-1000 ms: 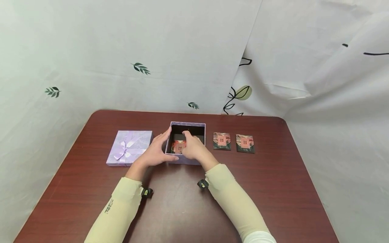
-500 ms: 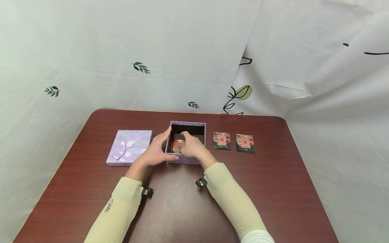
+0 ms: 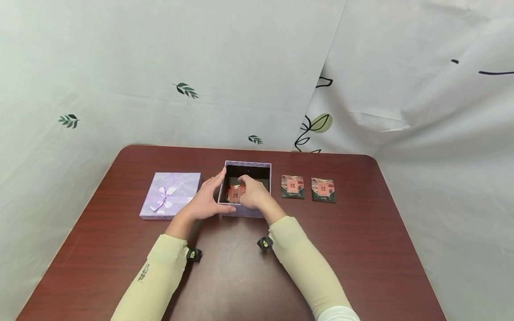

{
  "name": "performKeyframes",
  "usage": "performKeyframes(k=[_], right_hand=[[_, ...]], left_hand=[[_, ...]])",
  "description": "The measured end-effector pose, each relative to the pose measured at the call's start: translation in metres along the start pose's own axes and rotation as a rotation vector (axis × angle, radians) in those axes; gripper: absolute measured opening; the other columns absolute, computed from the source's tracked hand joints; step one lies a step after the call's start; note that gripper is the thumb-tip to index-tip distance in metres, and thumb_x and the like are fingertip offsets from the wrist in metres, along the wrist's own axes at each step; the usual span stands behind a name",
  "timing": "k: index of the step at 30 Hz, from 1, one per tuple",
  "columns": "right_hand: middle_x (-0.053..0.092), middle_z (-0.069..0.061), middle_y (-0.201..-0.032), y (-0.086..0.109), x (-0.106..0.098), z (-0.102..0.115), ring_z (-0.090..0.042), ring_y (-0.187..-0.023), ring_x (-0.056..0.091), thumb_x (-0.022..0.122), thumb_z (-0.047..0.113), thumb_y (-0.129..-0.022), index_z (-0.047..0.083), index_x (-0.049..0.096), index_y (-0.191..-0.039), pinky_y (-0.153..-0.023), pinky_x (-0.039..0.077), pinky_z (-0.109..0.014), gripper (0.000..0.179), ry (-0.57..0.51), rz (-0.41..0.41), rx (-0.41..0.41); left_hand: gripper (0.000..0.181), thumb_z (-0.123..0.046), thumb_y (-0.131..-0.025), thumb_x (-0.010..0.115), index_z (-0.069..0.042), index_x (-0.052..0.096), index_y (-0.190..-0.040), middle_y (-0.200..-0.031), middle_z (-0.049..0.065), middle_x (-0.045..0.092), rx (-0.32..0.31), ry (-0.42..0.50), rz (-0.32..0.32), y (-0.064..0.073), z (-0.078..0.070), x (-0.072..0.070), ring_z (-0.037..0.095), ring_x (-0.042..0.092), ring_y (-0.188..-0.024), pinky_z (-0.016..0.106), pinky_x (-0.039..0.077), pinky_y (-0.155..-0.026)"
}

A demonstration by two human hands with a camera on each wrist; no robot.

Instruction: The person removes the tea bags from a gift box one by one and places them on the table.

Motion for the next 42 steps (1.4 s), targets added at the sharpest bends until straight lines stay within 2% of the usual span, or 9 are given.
performKeyframes(k=[9, 16, 21, 30, 36, 42], right_hand=[[0.064, -0.011, -0.12, -0.003, 0.002, 0.001, -0.026, -0.085, 0.056, 0.073, 0.002, -0.083, 0.008, 0.055, -0.14, -0.068, 0.046, -0.035, 0.06, 0.006, 0.0, 0.004], [0.064, -0.01, -0.116, -0.008, 0.004, 0.003, -0.025, -0.092, 0.058, 0.081, 0.004, -0.077, 0.005, 0.058, -0.136, -0.077, 0.05, -0.038, 0.063, 0.028, -0.006, -0.014], [0.065, -0.009, -0.114, -0.015, 0.006, 0.004, -0.024, -0.09, 0.058, 0.082, 0.0, -0.073, 0.004, 0.059, -0.134, -0.074, 0.05, -0.035, 0.066, 0.062, -0.004, -0.001], [0.064, -0.011, -0.112, -0.017, 0.007, 0.007, -0.024, -0.085, 0.057, 0.08, -0.003, -0.074, 0.001, 0.06, -0.131, -0.067, 0.05, -0.033, 0.06, 0.049, 0.013, 0.052], [0.066, -0.011, -0.109, -0.016, 0.006, 0.006, -0.024, -0.084, 0.057, 0.08, -0.004, -0.073, 0.001, 0.062, -0.128, -0.066, 0.05, -0.033, 0.057, 0.036, -0.014, 0.046], [0.066, -0.011, -0.11, -0.013, 0.003, 0.006, -0.024, -0.086, 0.058, 0.08, -0.005, -0.074, 0.002, 0.061, -0.13, -0.068, 0.05, -0.034, 0.06, -0.008, -0.051, 0.033]], left_hand=[[0.121, -0.033, -0.072, 0.092, -0.006, 0.015, -0.161, -0.164, 0.008, 0.015, 0.007, 0.006, 0.003, 0.0, 0.001, 0.0, 0.04, 0.014, -0.147, 0.048, 0.008, -0.118], [0.121, -0.033, -0.071, 0.092, -0.006, 0.015, -0.161, -0.164, 0.008, 0.016, 0.009, 0.008, 0.003, 0.0, 0.001, -0.001, 0.039, 0.014, -0.148, 0.047, 0.008, -0.118], [0.122, -0.033, -0.072, 0.092, -0.008, 0.014, -0.161, -0.165, 0.007, 0.015, -0.005, 0.013, 0.008, 0.0, 0.0, -0.001, 0.039, 0.011, -0.148, 0.048, 0.009, -0.118], [0.122, -0.033, -0.071, 0.092, -0.007, 0.014, -0.161, -0.165, 0.007, 0.015, -0.005, 0.014, 0.01, 0.0, 0.0, -0.001, 0.04, 0.011, -0.148, 0.047, 0.008, -0.118], [0.122, -0.034, -0.072, 0.092, -0.01, 0.013, -0.162, -0.165, 0.004, 0.013, -0.029, 0.024, 0.016, 0.001, -0.001, -0.001, 0.041, 0.007, -0.148, 0.052, 0.011, -0.117], [0.122, -0.035, -0.072, 0.092, -0.011, 0.012, -0.162, -0.165, 0.003, 0.013, -0.032, 0.028, 0.017, 0.001, -0.003, -0.002, 0.041, 0.007, -0.148, 0.052, 0.01, -0.117]])
Point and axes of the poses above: each hand's wrist, its own y-axis away from the middle knuckle, its own x-axis out of the palm, z = x × y, the point moved 2 cm from there along -y, towards the middle knuckle
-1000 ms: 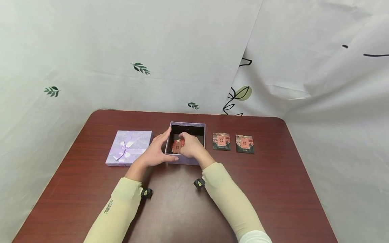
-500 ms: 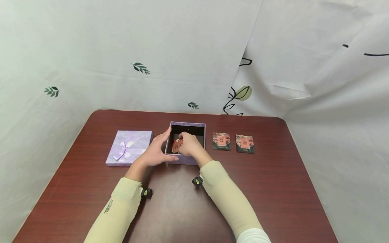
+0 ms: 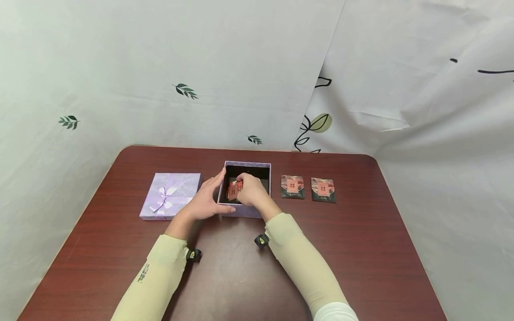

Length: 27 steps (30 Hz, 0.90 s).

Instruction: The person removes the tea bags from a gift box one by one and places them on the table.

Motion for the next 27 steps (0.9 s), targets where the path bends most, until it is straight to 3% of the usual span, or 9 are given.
performKeyframes(k=[7, 13, 20, 27], right_hand=[[0.064, -0.011, -0.112, 0.003, -0.005, -0.001, -0.025, -0.089, 0.059, 0.081, -0.005, -0.074, 0.004, 0.059, -0.132, -0.066, 0.051, -0.035, 0.063, -0.03, -0.049, -0.016], [0.064, -0.01, -0.115, 0.007, -0.011, -0.001, -0.024, -0.094, 0.059, 0.082, -0.001, -0.075, 0.006, 0.058, -0.134, -0.073, 0.05, -0.037, 0.064, -0.009, -0.085, -0.025], [0.063, -0.01, -0.114, 0.014, -0.017, -0.002, -0.024, -0.088, 0.058, 0.08, -0.002, -0.077, 0.007, 0.057, -0.137, -0.066, 0.049, -0.035, 0.064, -0.053, -0.085, -0.02], [0.061, -0.012, -0.12, 0.022, -0.024, -0.006, -0.023, -0.088, 0.06, 0.079, -0.002, -0.079, 0.01, 0.057, -0.136, -0.067, 0.049, -0.036, 0.062, -0.101, -0.097, -0.018]], left_hand=[[0.122, -0.036, -0.073, 0.091, -0.01, 0.011, -0.161, -0.165, 0.005, 0.014, 0.013, -0.021, 0.0, -0.001, -0.001, 0.001, 0.041, 0.008, -0.148, 0.05, 0.01, -0.117], [0.122, -0.036, -0.073, 0.091, -0.012, 0.011, -0.162, -0.165, 0.003, 0.013, 0.004, -0.018, 0.003, -0.002, -0.001, 0.0, 0.035, 0.005, -0.149, 0.051, 0.01, -0.117], [0.122, -0.037, -0.073, 0.091, -0.01, 0.011, -0.162, -0.165, 0.005, 0.013, 0.011, -0.019, 0.003, -0.001, -0.001, 0.0, 0.036, 0.008, -0.149, 0.05, 0.008, -0.117], [0.123, -0.038, -0.073, 0.091, -0.009, 0.011, -0.161, -0.165, 0.006, 0.015, 0.025, -0.038, -0.005, -0.001, 0.001, 0.001, 0.038, 0.014, -0.148, 0.047, 0.008, -0.118]])
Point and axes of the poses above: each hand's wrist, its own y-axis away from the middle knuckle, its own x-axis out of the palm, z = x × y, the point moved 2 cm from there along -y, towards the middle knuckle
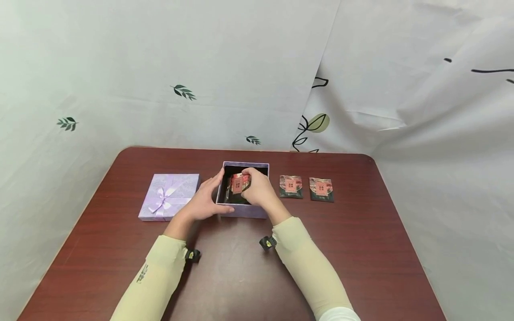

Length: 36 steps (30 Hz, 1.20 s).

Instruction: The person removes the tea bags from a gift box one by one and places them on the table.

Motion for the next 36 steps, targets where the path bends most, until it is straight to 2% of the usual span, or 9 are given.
performKeyframes(k=[5, 14, 24, 36], right_hand=[[0.059, -0.013, -0.123, 0.004, -0.005, -0.001, -0.022, -0.079, 0.06, 0.079, -0.003, -0.08, 0.011, 0.057, -0.136, -0.064, 0.05, -0.036, 0.063, -0.058, -0.005, 0.015], [0.056, -0.014, -0.124, 0.009, -0.016, -0.005, -0.02, -0.067, 0.054, 0.077, -0.005, -0.08, 0.01, 0.057, -0.136, -0.062, 0.047, -0.035, 0.061, -0.118, -0.006, 0.01], [0.052, -0.014, -0.122, 0.016, -0.026, -0.009, -0.02, -0.066, 0.053, 0.075, -0.007, -0.081, 0.01, 0.056, -0.137, -0.058, 0.047, -0.033, 0.062, -0.183, -0.01, 0.015], [0.052, -0.015, -0.118, 0.018, -0.039, -0.02, -0.02, -0.071, 0.056, 0.073, -0.013, -0.079, 0.006, 0.055, -0.137, -0.063, 0.052, -0.032, 0.064, -0.322, -0.006, -0.004]], left_hand=[[0.123, -0.039, -0.073, 0.09, -0.013, 0.01, -0.162, -0.165, 0.002, 0.013, -0.034, 0.011, 0.01, 0.001, 0.001, 0.001, 0.039, 0.009, -0.148, 0.049, 0.009, -0.118], [0.124, -0.04, -0.072, 0.09, -0.014, 0.009, -0.162, -0.165, 0.0, 0.012, -0.037, 0.004, 0.011, 0.0, 0.002, 0.001, 0.036, 0.009, -0.149, 0.047, 0.008, -0.118], [0.124, -0.04, -0.072, 0.091, -0.012, 0.01, -0.162, -0.165, -0.001, 0.012, -0.06, 0.01, 0.011, 0.0, 0.0, 0.001, 0.038, 0.008, -0.148, 0.048, 0.009, -0.118], [0.125, -0.04, -0.071, 0.092, -0.009, 0.012, -0.161, -0.165, 0.002, 0.013, -0.037, -0.002, -0.002, -0.001, 0.001, 0.001, 0.037, 0.01, -0.148, 0.044, 0.008, -0.118]])
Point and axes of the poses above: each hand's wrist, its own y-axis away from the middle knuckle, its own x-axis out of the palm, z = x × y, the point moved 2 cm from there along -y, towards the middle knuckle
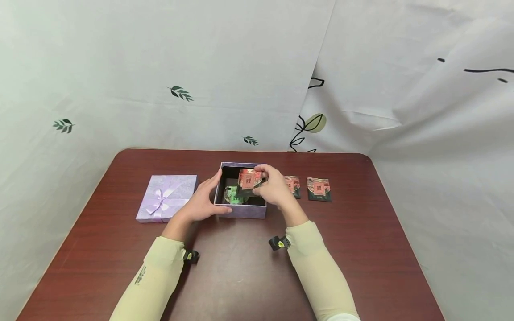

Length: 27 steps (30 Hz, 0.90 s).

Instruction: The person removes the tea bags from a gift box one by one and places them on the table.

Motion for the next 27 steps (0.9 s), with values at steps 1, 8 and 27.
performKeyframes(k=[1, 8, 27], right_hand=[[0.052, -0.016, -0.118, 0.0, -0.001, -0.001, -0.02, -0.072, 0.056, 0.073, -0.013, -0.078, 0.005, 0.055, -0.137, -0.063, 0.053, -0.032, 0.064, -0.011, 0.001, -0.001], [0.054, -0.018, -0.119, 0.003, -0.008, -0.003, -0.022, -0.075, 0.059, 0.073, -0.014, -0.078, 0.003, 0.055, -0.137, -0.065, 0.057, -0.039, 0.065, -0.073, 0.008, 0.003], [0.049, -0.017, -0.12, 0.012, -0.032, -0.017, -0.017, -0.069, 0.052, 0.07, -0.014, -0.08, 0.003, 0.051, -0.14, -0.062, 0.055, -0.034, 0.066, -0.123, -0.021, 0.02]], left_hand=[[0.125, -0.04, -0.071, 0.091, -0.009, 0.011, -0.162, -0.165, 0.002, 0.013, -0.001, -0.001, 0.001, 0.0, 0.0, 0.0, 0.036, 0.01, -0.149, 0.044, 0.008, -0.118], [0.125, -0.039, -0.071, 0.091, -0.006, 0.012, -0.161, -0.165, 0.004, 0.013, 0.013, -0.005, 0.002, 0.0, 0.0, 0.0, 0.035, 0.011, -0.149, 0.045, 0.007, -0.118], [0.124, -0.039, -0.072, 0.091, -0.01, 0.01, -0.162, -0.165, 0.0, 0.011, 0.008, -0.001, 0.011, 0.0, 0.001, 0.0, 0.028, 0.011, -0.149, 0.043, 0.007, -0.118]])
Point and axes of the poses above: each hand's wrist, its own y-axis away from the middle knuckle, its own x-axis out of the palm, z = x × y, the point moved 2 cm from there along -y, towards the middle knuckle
